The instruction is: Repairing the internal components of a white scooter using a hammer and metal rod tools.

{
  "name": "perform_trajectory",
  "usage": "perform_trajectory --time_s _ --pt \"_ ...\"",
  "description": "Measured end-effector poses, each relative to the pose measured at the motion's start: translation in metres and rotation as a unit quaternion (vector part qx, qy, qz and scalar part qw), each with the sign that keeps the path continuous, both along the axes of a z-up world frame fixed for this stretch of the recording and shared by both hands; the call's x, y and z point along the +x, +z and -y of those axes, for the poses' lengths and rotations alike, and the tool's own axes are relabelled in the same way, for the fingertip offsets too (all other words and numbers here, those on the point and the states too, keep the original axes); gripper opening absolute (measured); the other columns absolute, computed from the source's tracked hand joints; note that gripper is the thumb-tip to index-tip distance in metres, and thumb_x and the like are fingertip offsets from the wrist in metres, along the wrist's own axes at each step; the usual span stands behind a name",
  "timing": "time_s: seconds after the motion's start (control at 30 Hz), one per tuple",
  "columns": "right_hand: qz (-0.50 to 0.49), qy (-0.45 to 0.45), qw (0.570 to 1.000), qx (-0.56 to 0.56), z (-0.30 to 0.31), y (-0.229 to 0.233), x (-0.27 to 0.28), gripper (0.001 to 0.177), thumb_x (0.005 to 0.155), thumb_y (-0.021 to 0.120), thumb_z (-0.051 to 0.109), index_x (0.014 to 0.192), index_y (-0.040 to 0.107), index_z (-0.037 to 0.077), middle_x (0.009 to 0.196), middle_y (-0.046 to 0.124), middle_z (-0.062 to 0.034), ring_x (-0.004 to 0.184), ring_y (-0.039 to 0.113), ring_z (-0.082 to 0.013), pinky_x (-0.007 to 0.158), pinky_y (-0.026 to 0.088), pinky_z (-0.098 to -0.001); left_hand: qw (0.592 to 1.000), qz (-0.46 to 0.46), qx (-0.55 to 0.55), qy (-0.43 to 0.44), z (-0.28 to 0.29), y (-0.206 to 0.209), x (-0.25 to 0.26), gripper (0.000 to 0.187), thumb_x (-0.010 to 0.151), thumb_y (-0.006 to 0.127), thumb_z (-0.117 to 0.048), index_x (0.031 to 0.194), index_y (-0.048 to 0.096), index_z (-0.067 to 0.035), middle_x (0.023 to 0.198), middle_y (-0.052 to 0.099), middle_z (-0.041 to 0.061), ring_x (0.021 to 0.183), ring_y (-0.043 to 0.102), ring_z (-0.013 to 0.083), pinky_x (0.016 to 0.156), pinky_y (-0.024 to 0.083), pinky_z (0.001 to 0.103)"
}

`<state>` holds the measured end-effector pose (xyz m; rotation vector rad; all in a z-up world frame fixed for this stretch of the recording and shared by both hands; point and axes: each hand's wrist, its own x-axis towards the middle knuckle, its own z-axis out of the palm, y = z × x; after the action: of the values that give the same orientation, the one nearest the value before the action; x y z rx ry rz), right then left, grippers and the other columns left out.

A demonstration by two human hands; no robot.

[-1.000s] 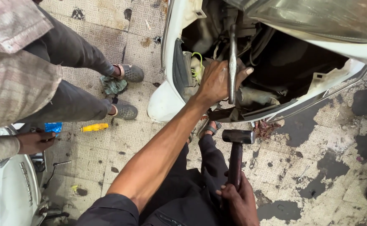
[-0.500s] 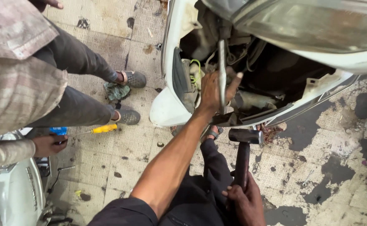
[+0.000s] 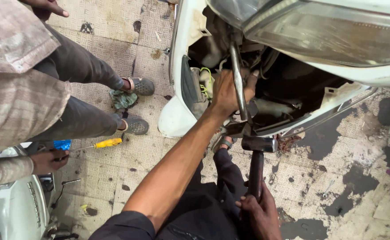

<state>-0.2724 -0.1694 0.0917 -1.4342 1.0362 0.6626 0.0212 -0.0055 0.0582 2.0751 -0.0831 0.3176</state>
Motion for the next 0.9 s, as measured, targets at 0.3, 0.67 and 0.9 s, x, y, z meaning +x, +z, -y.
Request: perform_trajectory --time_s 0.3,0.67,0.9 --pt "0.005 0.003 1.000 -0.026 -0.004 0.043 0.031 0.070 0.078 0.056 -0.001 0.146 0.039 0.001 0.088 0.060 -0.0183 0.072 0.066 -0.0277 0.063 0.061 -0.0397 0.998 0.006 0.052 -0.022 0.005 -0.043 -0.004 0.028 0.086 0.072 -0.034 0.078 0.067 -0.008 0.054 0.063 0.006 0.050 0.062 0.0273 0.056 0.048 0.044" --pt "0.178 -0.160 0.970 0.049 -0.107 0.046 0.104 0.045 0.097 0.058 0.014 0.120 0.056 -0.025 0.084 0.064 -0.0237 0.060 0.066 -0.0226 0.056 0.057 -0.0348 0.998 -0.026 -0.037 -0.050 0.003 -0.041 -0.013 0.033 0.081 0.078 -0.038 0.083 0.065 -0.008 0.065 0.068 0.008 0.056 0.068 0.0206 0.059 0.054 0.038" --pt "0.148 -0.025 0.983 0.102 -0.114 0.108 0.127 0.077 0.075 0.058 0.011 0.147 0.032 0.001 0.101 0.065 -0.0189 0.048 0.060 -0.0173 0.043 0.056 -0.0339 0.978 -0.111 -0.159 -0.073 -0.002 -0.035 -0.011 0.032 0.094 0.073 -0.037 0.084 0.065 -0.008 0.067 0.067 0.001 0.060 0.070 0.0155 0.056 0.057 0.031"
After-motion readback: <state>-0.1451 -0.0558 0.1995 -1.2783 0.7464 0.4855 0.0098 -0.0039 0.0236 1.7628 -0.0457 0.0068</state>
